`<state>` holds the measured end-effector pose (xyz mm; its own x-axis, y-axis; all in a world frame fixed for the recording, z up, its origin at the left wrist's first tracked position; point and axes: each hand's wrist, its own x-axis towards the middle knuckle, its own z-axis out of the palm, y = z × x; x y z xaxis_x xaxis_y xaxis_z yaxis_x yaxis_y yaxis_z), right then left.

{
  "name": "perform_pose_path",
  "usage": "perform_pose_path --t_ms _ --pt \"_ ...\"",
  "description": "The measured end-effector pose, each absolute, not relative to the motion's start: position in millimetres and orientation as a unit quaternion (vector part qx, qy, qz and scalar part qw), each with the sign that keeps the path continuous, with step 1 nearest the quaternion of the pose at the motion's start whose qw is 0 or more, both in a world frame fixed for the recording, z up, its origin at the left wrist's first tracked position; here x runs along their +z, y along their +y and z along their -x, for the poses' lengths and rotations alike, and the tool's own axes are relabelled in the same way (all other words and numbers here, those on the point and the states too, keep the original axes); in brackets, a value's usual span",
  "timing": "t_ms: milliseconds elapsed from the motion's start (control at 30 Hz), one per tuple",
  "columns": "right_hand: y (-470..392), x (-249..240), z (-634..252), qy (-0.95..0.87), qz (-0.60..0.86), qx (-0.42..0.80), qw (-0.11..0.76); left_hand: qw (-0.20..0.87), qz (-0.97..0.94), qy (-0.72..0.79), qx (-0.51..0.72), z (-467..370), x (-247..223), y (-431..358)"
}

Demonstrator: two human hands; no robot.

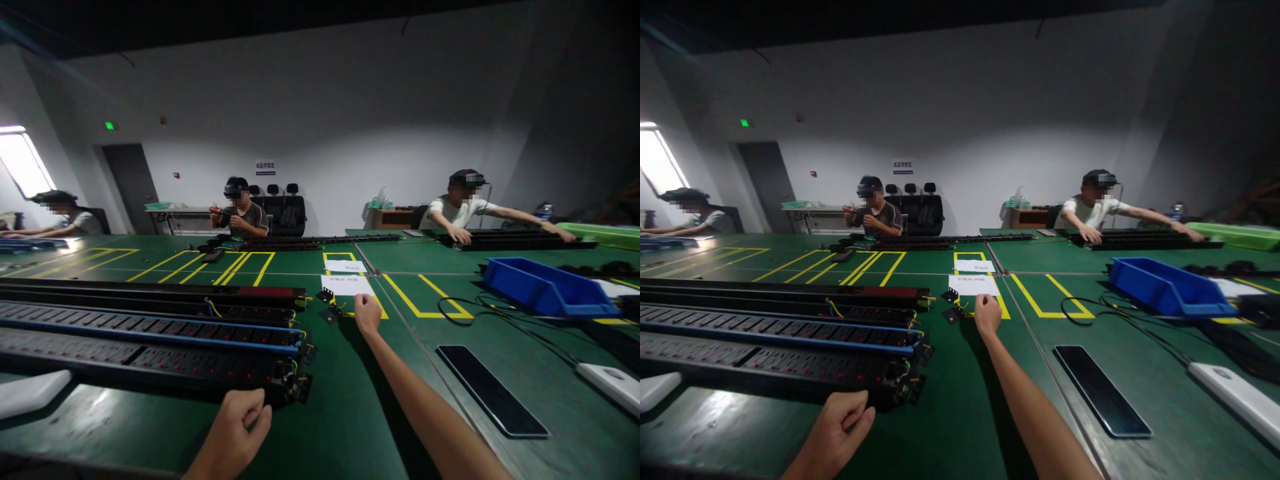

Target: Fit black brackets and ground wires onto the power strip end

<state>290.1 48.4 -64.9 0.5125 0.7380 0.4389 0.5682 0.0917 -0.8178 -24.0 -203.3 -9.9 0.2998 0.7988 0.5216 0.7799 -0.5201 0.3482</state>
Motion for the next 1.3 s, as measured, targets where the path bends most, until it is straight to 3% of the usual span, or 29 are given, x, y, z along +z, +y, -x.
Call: perform_pose_path --t_ms 133,267,633,900,1300 --pt "44.6 -68.0 -290.4 -0.487 0.670 0.132 0.546 0.107 -0.818 0.491 0.278 8.8 -12.0 -206.1" --pt "37.3 -68.2 -289.4 -0.488 0.665 0.144 0.547 0.130 -0.828 0.481 0.256 -1.0 -20.8 -208.1" --pt "21.1 -63.4 -279.4 -0.512 0.650 0.140 0.545 0.013 -0.829 0.452 0.330 -9.6 -34.6 -202.3" --pt "15.6 -59.3 -276.3 -0.506 0.662 0.142 0.534 -0.034 -0.826 0.468 0.313 -8.6 -38.8 -204.8" --pt "0.8 -50.7 -253.2 -0.645 0.694 -0.013 0.320 -0.008 -0.814 0.515 0.267 -12.2 -39.1 -206.1"
